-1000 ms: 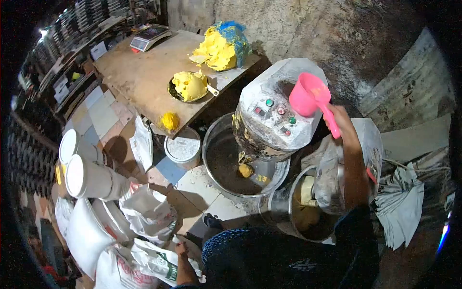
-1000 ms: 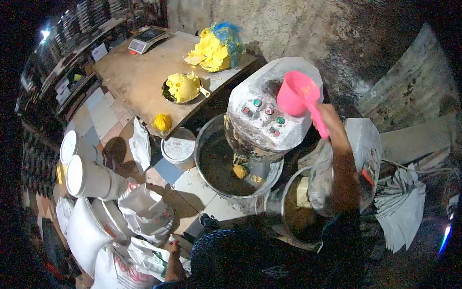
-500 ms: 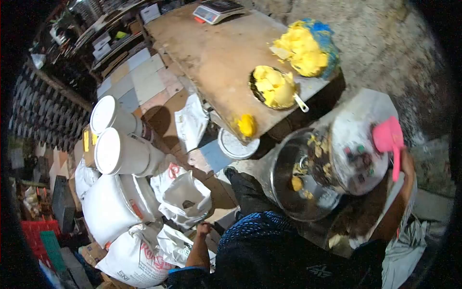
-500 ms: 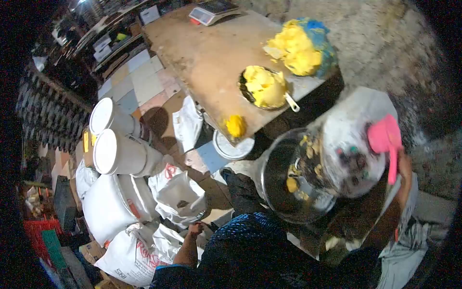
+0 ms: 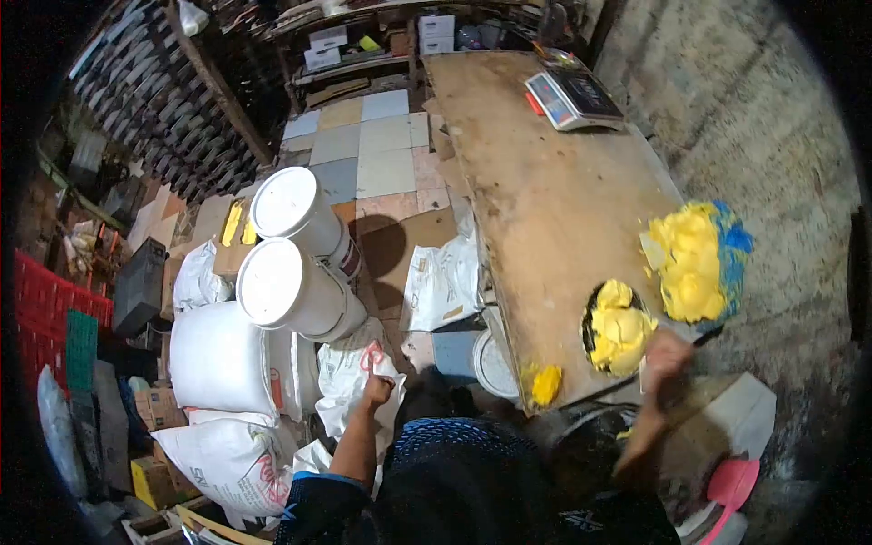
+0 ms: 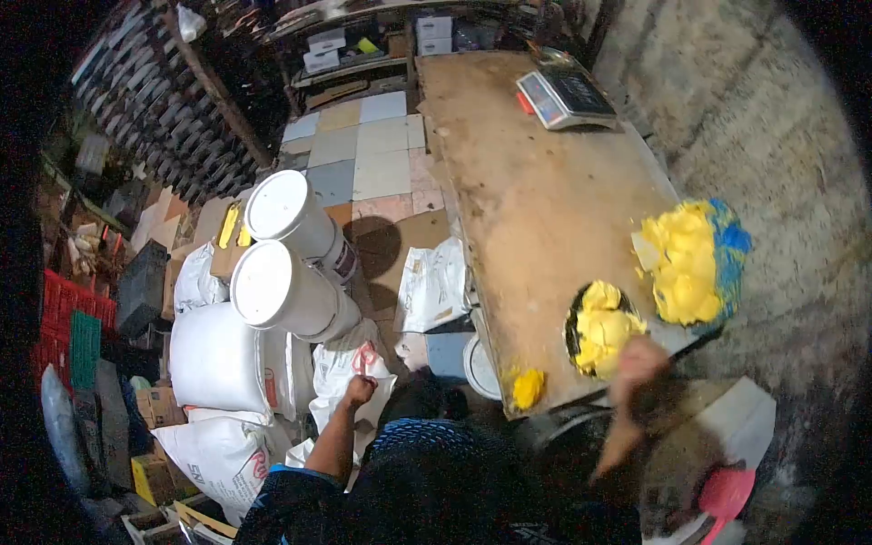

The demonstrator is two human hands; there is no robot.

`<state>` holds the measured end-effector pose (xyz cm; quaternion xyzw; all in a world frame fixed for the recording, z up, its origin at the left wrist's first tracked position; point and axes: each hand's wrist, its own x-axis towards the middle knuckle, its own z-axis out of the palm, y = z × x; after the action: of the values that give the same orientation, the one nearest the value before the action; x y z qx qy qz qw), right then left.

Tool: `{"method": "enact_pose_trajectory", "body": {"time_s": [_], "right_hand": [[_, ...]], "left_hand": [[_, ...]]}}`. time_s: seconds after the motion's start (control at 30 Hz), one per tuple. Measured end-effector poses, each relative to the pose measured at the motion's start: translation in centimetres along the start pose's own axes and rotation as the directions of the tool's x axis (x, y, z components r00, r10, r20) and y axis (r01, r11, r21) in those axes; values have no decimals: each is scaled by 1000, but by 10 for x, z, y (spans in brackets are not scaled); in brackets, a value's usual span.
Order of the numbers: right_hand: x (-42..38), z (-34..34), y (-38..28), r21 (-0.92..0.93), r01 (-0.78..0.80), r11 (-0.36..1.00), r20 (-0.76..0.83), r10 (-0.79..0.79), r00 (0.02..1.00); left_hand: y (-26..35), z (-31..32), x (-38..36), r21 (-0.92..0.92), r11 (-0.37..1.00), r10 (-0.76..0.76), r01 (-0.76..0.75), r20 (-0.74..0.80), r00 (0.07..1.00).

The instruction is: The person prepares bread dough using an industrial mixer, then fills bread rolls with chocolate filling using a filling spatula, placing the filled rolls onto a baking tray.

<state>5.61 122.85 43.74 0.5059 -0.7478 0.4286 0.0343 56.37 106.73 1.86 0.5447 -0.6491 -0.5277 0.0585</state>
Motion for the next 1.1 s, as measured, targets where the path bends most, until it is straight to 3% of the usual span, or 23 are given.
{"method": "enact_pose_trajectory", "body": {"time_s": [0.03, 0.07, 0.13, 0.17, 0.2, 0.23, 0.3, 0.33, 0.37, 0.43, 0.47, 0.53, 0.6, 0.67, 0.7, 0.77, 0.8, 0.87, 0.93, 0.97, 1.0, 1.07, 1.1], "right_hand": [[10, 58, 1, 413, 234, 880, -100, -212, 972], [20, 97, -27, 462, 204, 863, -85, -186, 979], [44, 170, -75, 530, 192, 826, -75, -179, 981], [61, 200, -87, 553, 210, 806, -84, -196, 977], [78, 226, -90, 555, 223, 801, -75, -219, 973], [96, 256, -93, 528, 118, 841, 70, -182, 981], [131, 321, -102, 499, 36, 866, 191, -150, 970], [141, 350, -107, 347, -36, 937, 310, -78, 948], [148, 378, -109, 176, -98, 980, 413, 17, 911], [132, 454, -42, 7, 64, 998, 553, -57, 831], [126, 472, -26, -117, 101, 988, 778, 28, 627], [143, 493, -21, -199, 252, 947, 980, 195, 42], [152, 514, -18, -132, 260, 956, 979, 167, -116], [170, 536, -18, -141, -27, 990, 990, 142, 25], [189, 548, -27, -59, -65, 996, 988, 67, 137], [228, 568, -51, -102, -148, 984, 953, 139, 269], [250, 580, -65, -111, -212, 971, 931, 176, 321], [291, 607, -80, -30, -293, 956, 929, 135, 345], [326, 644, -81, 64, -455, 888, 925, 118, 360], [341, 668, -70, 19, -391, 920, 926, 131, 353], [356, 691, -56, 19, -299, 954, 921, 100, 376], [399, 738, -22, 51, -165, 985, 969, -8, 247], [424, 759, -20, -79, -95, 992, 977, 96, 192]], "left_hand": [[11, -15, 6, -11, 996, 92, -93, -80, 993], [18, -25, 13, -17, 983, 180, -185, -162, 970], [7, -37, 33, -241, 970, -48, 9, -153, 987], [19, -48, 37, -202, 969, -175, 145, -139, 975], [1, -52, 52, 21, 994, -99, 105, -206, 973], [-81, -41, 89, 284, 935, 255, -214, -118, 960], [-103, -54, 113, 19, 980, 201, -200, -53, 978], [-73, -75, 119, 71, 992, -109, 108, 20, 994], [-69, -98, 134, 184, 982, 30, -45, 85, 996], [-20, -144, 148, -161, 976, -162, 146, -89, 983], [-8, -173, 164, -129, 990, -61, 53, -54, 997], [55, -240, 188, -153, 970, -198, 192, -26, 980], [73, -285, 225, -207, 965, -168, 161, -17, 986], [110, -338, 259, -306, 950, -60, 61, 15, 998], [120, -355, 281, -359, 932, 52, -60, -31, 998], [157, -396, 323, -286, 949, 144, -132, 21, 989], [170, -412, 352, -290, 915, 299, -279, 25, 954], [210, -452, 401, -170, 944, 284, -282, -15, 959], [233, -492, 457, -282, 927, 231, -248, -92, 969], [241, -517, 486, -278, 898, 323, -340, -108, 940], [245, -536, 514, -301, 908, 268, -292, -120, 956], [236, -567, 571, -98, 932, 315, -348, -254, 914], [202, -569, 607, 107, 929, 370, -355, -318, 873]]}}
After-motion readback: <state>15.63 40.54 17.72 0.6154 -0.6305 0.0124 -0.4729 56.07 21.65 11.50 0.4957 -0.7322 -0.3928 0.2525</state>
